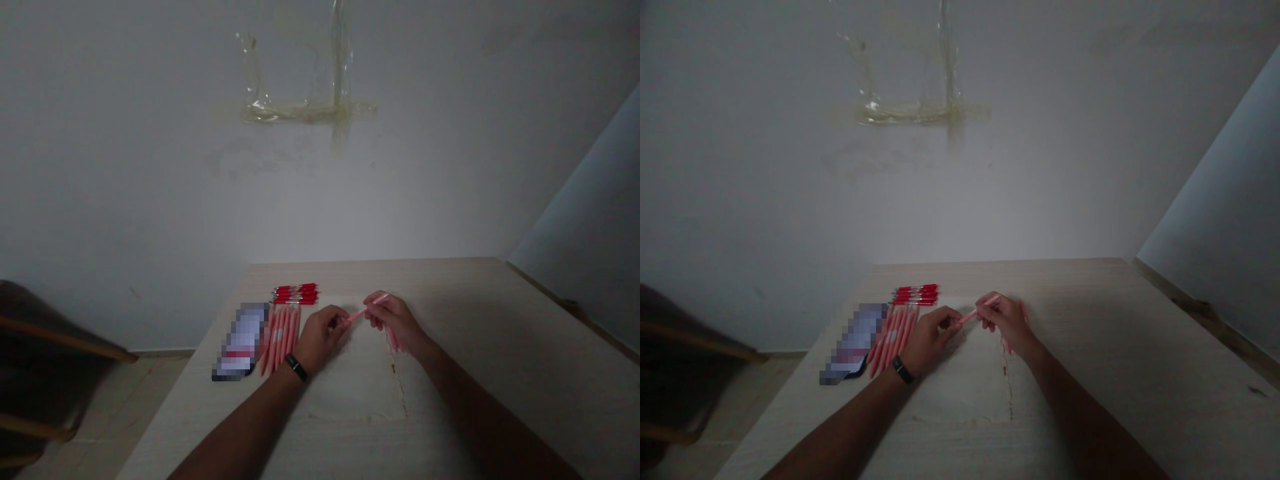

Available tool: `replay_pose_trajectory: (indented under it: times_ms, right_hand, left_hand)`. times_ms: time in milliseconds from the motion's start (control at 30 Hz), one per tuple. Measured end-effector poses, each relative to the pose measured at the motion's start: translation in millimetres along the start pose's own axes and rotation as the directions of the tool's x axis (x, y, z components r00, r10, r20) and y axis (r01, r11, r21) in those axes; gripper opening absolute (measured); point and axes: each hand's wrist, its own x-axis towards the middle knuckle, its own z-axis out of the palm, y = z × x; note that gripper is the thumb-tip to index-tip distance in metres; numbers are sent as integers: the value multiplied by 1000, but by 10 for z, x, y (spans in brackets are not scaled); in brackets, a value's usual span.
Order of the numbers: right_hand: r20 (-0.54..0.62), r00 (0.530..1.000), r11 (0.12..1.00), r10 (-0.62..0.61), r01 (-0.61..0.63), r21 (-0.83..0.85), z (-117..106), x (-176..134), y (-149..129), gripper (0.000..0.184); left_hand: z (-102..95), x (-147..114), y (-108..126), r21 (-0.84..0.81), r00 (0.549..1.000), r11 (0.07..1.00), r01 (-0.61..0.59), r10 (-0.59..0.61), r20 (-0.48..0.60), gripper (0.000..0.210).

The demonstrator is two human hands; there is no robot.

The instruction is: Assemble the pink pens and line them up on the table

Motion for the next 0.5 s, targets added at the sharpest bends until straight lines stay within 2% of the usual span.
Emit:
replay_pose_trajectory:
  times_ms: [100, 167, 267, 367, 500]
  right_hand:
    - [91, 995, 997, -40, 45, -60, 52, -12, 27, 24]
    - [93, 993, 986, -68, 81, -145, 45, -20, 11, 22]
    - [55, 996, 957, -76, 88, -276, 12, -33, -31, 21]
    - [83, 996, 895, -35, 68, -441, 9, -46, -41, 25]
    - [99, 995, 770, -8, 69, -634, 31, -59, -25, 24]
  left_hand:
    - [-17, 8, 12, 22, 998, 999, -26, 24, 54, 22]
    - [-47, 11, 3, 82, 993, 994, -73, 65, 99, 27]
    - [-87, 3, -43, 218, 975, 965, -143, 99, 201, 54]
    - [-89, -20, -98, 339, 949, 927, -163, 54, 310, 73]
    - [-58, -47, -133, 421, 926, 888, -184, 14, 377, 80]
